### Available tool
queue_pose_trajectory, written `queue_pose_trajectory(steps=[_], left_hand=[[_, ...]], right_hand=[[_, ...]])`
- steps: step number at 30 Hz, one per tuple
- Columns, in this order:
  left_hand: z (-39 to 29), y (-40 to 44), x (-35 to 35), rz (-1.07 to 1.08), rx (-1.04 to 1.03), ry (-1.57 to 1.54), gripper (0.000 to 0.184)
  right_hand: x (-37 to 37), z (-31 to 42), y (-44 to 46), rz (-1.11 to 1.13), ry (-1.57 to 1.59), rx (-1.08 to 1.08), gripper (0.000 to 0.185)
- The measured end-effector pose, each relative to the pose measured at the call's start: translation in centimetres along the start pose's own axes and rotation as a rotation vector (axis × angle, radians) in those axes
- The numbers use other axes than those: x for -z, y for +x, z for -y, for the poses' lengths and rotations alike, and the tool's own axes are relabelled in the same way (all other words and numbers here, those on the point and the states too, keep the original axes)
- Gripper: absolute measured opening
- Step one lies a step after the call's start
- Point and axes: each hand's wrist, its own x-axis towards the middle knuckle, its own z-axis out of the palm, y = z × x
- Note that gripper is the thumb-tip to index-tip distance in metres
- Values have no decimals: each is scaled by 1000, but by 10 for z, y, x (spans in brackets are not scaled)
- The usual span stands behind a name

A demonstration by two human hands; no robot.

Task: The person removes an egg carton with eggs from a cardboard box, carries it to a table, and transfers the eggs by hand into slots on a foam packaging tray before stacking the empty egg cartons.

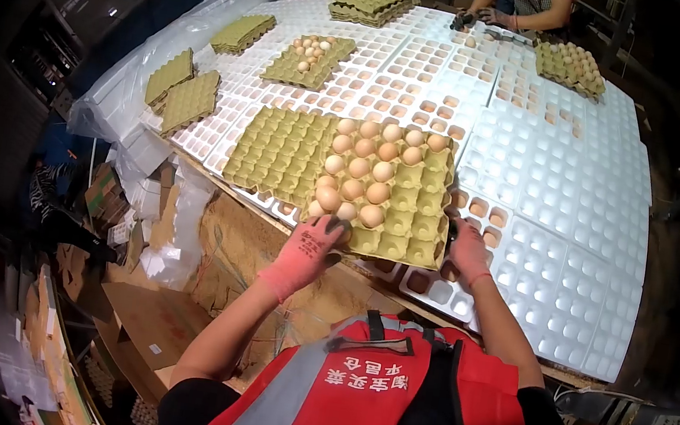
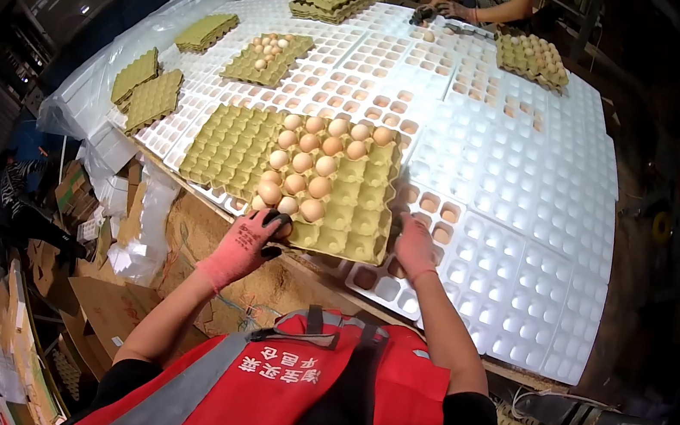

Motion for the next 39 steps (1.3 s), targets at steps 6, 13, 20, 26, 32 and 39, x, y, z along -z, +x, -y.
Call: queue_pose_trajectory(steps=[6, 13, 20, 26, 32, 39], left_hand=[[16, 3, 20, -68, 201, -542, 43], [40, 37, 44, -87, 46, -212, 30], [83, 43, 41, 63, 223, -643, 32], [87, 37, 48, 121, 204, -1319, 43], [42, 64, 19, 6, -204, 182, 34], [37, 67, 27, 4, -221, 214, 32]], right_hand=[[58, 148, -11, -147, 219, 285, 32], [41, 201, 13, 202, -88, 263, 46], [41, 203, 45, 162, -254, 87, 37], [66, 196, 34, 93, 42, -39, 41], [118, 67, -96, -176, 80, -409, 43], [55, 17, -122, -38, -207, -302, 38]])
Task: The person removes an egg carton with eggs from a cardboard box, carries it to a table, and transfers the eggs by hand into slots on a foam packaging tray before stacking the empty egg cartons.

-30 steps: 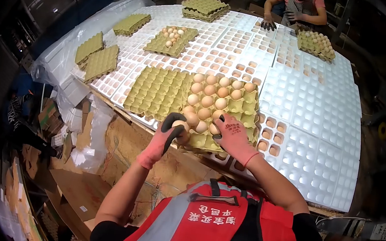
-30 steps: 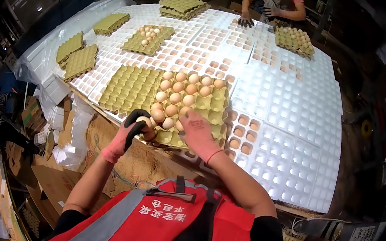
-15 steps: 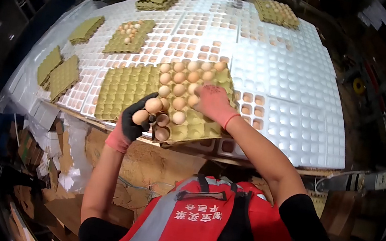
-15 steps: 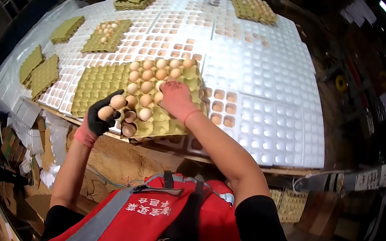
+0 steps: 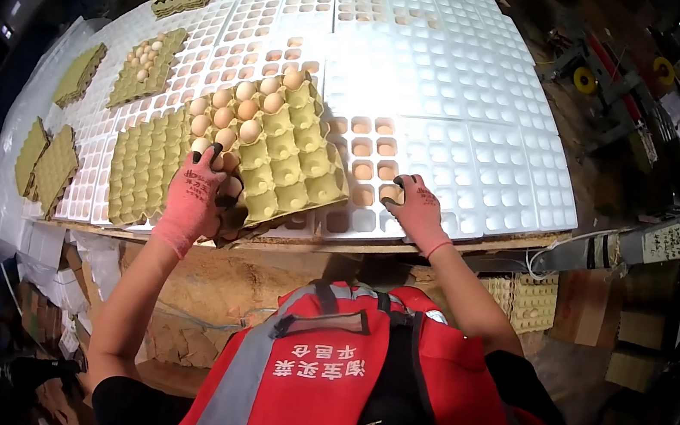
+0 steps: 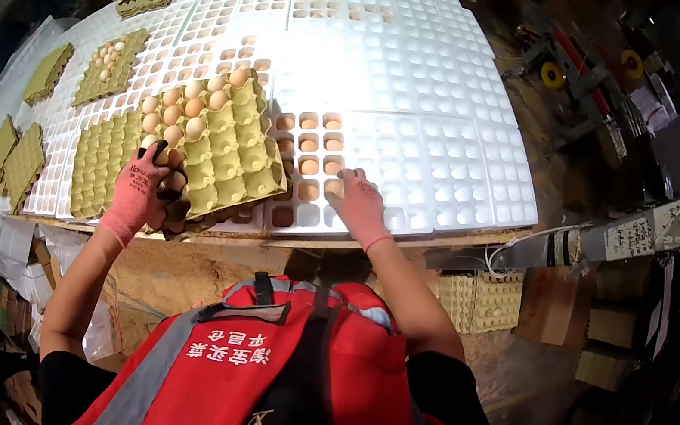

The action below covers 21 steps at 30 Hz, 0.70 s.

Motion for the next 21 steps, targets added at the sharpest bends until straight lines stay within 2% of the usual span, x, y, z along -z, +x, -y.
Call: queue_pose_trajectory(steps=[2, 3, 4, 5, 6, 7, 8, 9, 10, 12, 14, 15, 18, 20, 21], left_hand=[[-29, -3, 31, -39, 105, -115, 33], [-43, -7, 34, -146, 93, -187, 38], [-74, -10, 48, -139, 116, -311, 42], [-101, -12, 37, -165, 49, -429, 44], [-131, -12, 34, -61, -6, -453, 38], [-159, -9, 12, -47, -89, -474, 37], [-187, 2, 1, 119, -186, -218, 34], [-199, 6, -40, 128, -233, -229, 35], [-211, 19, -55, 243, -254, -170, 33], [-208, 32, -141, 223, -245, -77, 29], [-218, 37, -130, 201, -264, 91, 24], [-229, 38, -120, 187, -216, 33, 34], [-285, 55, -106, 203, -314, -157, 46], [-317, 62, -142, 240, -466, -132, 58], [-322, 68, -143, 256, -444, -139, 58]], right_hand=[[6, 12, -20, -49, -7, 103, 35], [-10, 3, -26, -90, -117, 251, 34], [-27, -10, -32, -16, -228, 293, 39], [-31, -17, -42, -15, -165, 288, 43], [-29, -25, -43, -15, -112, 299, 48], [-13, -24, -46, -26, -17, 244, 47], [-4, -29, -49, -27, 22, 206, 46], [6, -39, -51, -29, 62, 162, 44], [17, -50, -52, -41, 100, 119, 42], [35, -73, -57, -47, 170, 77, 36], [52, -83, -65, -161, 119, 90, 25], [57, -88, -67, -185, 126, 70, 25], [68, -95, -81, -242, 186, -4, 23], [73, -103, -89, -203, 216, 17, 24], [78, -106, -93, -209, 216, 40, 24]])
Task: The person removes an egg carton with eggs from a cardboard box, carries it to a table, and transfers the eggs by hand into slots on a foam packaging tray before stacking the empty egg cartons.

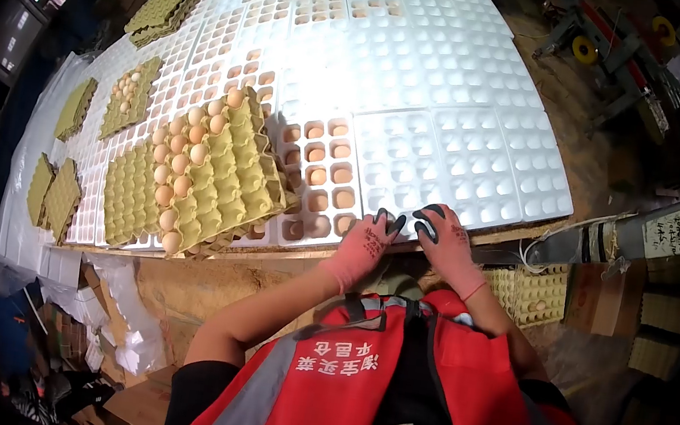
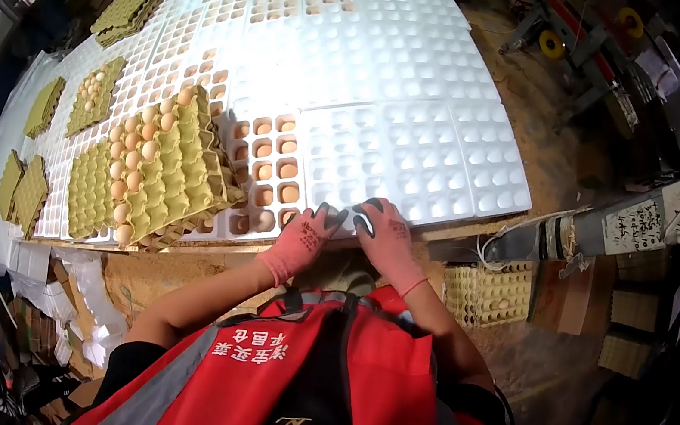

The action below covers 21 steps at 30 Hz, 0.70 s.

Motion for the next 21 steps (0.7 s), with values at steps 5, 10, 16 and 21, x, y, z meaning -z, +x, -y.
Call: queue_pose_trajectory(steps=[5, 10, 16, 21], left_hand=[[19, 27, 8, -287, 124, -248, 55], [36, 44, -34, -420, 66, -317, 58], [53, -139, 34, -509, 434, -529, 47], [94, -247, 107, -679, 695, -546, 37]], right_hand=[[16, -2, 0, -24, 77, -88, 26], [-19, 19, 31, -70, 70, -49, 33], [-116, 69, 51, 96, -115, 197, 51], [-176, 82, 48, 195, -214, 334, 30]])
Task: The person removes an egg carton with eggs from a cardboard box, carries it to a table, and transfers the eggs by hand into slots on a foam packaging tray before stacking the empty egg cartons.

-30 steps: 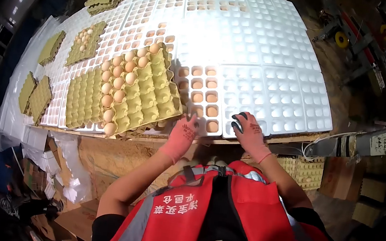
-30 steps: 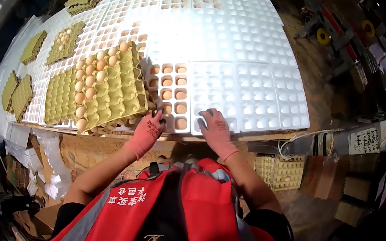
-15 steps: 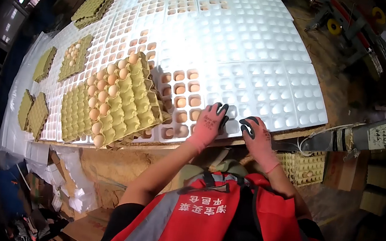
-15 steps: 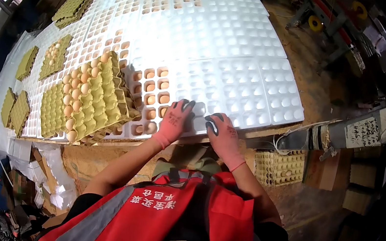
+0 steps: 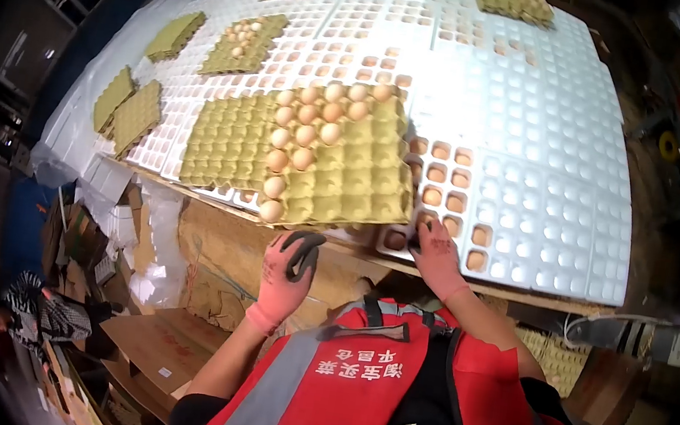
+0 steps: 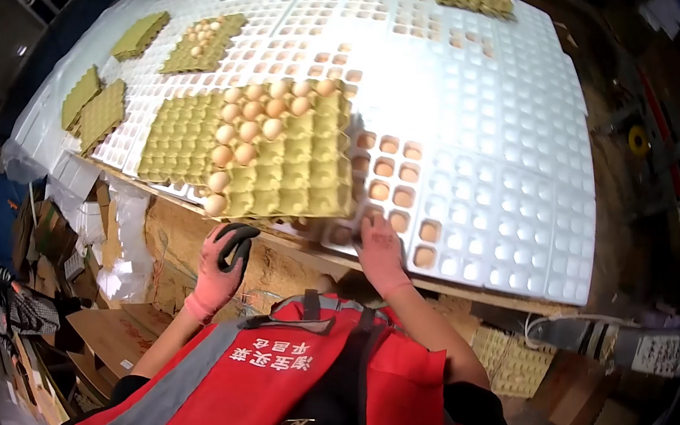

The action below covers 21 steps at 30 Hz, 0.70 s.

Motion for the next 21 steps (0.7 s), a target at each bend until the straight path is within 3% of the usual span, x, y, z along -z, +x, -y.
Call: queue_pose_trajectory(steps=[2, 4, 6, 7, 9, 10, 12, 14, 17, 18, 20, 21], left_hand=[[13, 6, 33, -159, -21, 27, 39], [19, 15, 55, -238, -28, 145, 36], [40, 21, 65, -102, -54, 366, 36], [52, 22, 66, 9, -69, 465, 40], [87, 21, 58, 242, -104, 561, 46], [101, 24, 55, 205, -175, 664, 45], [103, 42, 64, 320, -150, 583, 47], [112, 44, 77, 172, -148, 292, 51], [122, 43, 88, 108, 412, -845, 39], [126, 48, 88, 38, 490, -1212, 37], [126, 61, 93, 107, 389, -1076, 38], [118, 70, 92, 183, 322, -674, 42]], right_hand=[[-15, -12, -5, 96, 14, 172, 27], [-14, -19, -4, 64, 165, 176, 23], [43, 9, 18, -124, 305, -97, 24], [71, 23, 38, -274, 388, -92, 24], [114, 76, 77, -290, 470, -31, 23], [119, 101, 97, -276, 549, 41, 23], [104, 151, 133, -186, 365, 311, 28], [65, 179, 167, -36, 110, 408, 32], [22, 180, 198, 104, -78, 378, 34], [38, 188, 201, 114, 82, 294, 34], [73, 186, 203, 149, 387, 128, 34], [73, 168, 208, 124, 673, -17, 40]])
